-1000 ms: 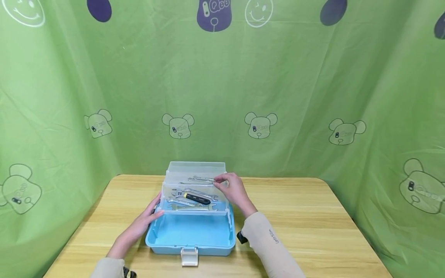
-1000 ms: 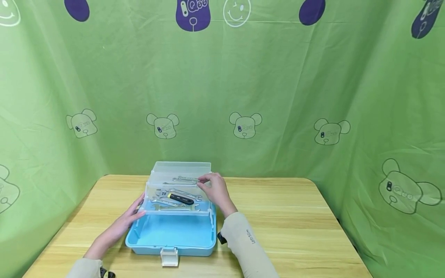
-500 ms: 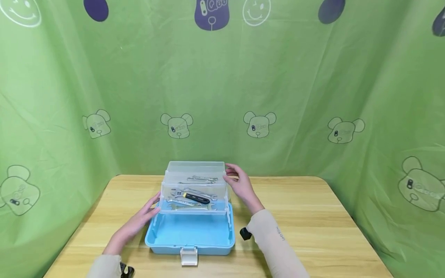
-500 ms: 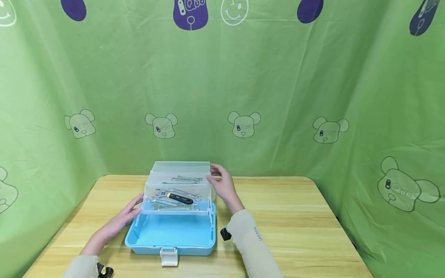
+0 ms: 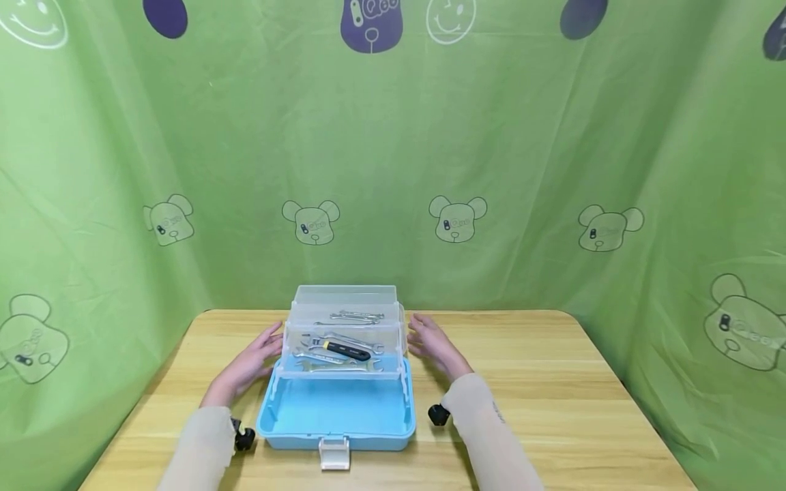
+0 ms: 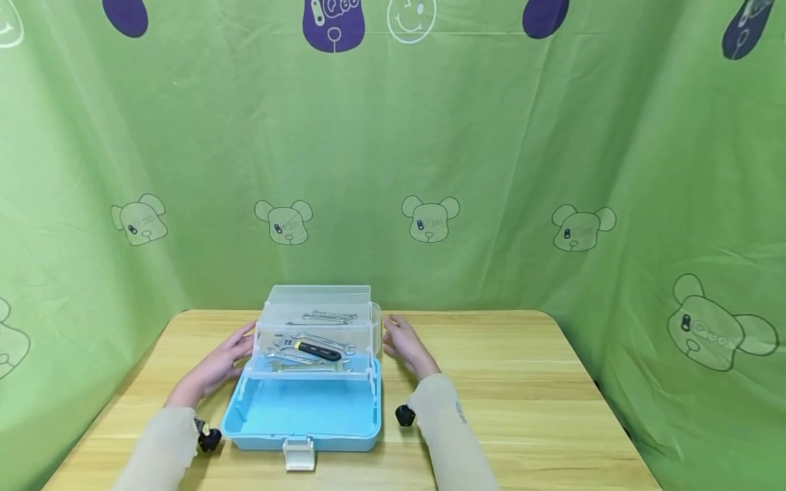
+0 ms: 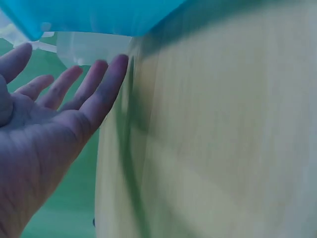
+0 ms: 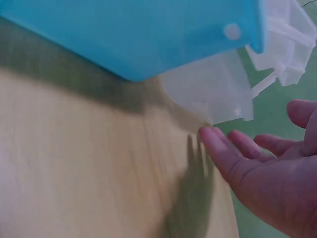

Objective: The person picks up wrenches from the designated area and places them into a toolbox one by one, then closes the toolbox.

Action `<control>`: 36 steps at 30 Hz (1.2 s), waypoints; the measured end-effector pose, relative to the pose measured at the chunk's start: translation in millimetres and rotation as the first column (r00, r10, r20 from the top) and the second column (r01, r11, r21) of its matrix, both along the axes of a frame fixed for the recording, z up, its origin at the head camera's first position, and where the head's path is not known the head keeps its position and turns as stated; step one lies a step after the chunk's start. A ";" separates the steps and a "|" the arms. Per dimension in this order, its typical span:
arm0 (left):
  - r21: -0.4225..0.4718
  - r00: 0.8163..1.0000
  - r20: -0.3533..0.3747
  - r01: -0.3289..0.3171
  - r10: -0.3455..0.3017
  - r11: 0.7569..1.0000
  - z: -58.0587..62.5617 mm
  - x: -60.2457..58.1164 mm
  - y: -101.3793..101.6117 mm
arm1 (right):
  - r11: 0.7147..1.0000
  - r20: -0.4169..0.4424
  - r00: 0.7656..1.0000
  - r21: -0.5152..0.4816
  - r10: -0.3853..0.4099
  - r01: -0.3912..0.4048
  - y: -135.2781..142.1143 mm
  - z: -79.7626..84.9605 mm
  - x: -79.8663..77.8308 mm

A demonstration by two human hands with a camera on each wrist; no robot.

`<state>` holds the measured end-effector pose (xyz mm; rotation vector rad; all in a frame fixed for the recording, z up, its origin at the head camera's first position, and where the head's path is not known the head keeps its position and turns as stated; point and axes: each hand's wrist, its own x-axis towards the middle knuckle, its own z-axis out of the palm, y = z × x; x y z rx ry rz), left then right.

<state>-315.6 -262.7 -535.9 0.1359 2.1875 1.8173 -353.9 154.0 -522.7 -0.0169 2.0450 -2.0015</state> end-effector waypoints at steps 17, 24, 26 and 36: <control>-0.073 0.998 -0.064 0.010 -0.015 0.997 -3.4 -8.5 14.3 | 0.999 -0.043 0.998 0.024 0.037 -0.036 -4.1 -20.8 -0.9; -0.057 0.999 -0.052 -0.002 -0.001 0.998 -3.3 -8.3 18.6 | 0.998 -0.056 0.997 0.023 0.052 -0.051 -2.4 -19.9 -0.7; -0.053 0.999 -0.048 -0.003 0.001 0.999 -3.9 -7.9 19.0 | 0.998 -0.056 0.997 0.026 0.050 -0.049 -2.1 -19.5 0.1; -0.049 0.999 -0.053 -0.005 0.002 0.999 -1.5 -7.4 16.3 | 0.998 -0.057 0.998 0.061 0.030 -0.026 -6.0 -13.9 0.9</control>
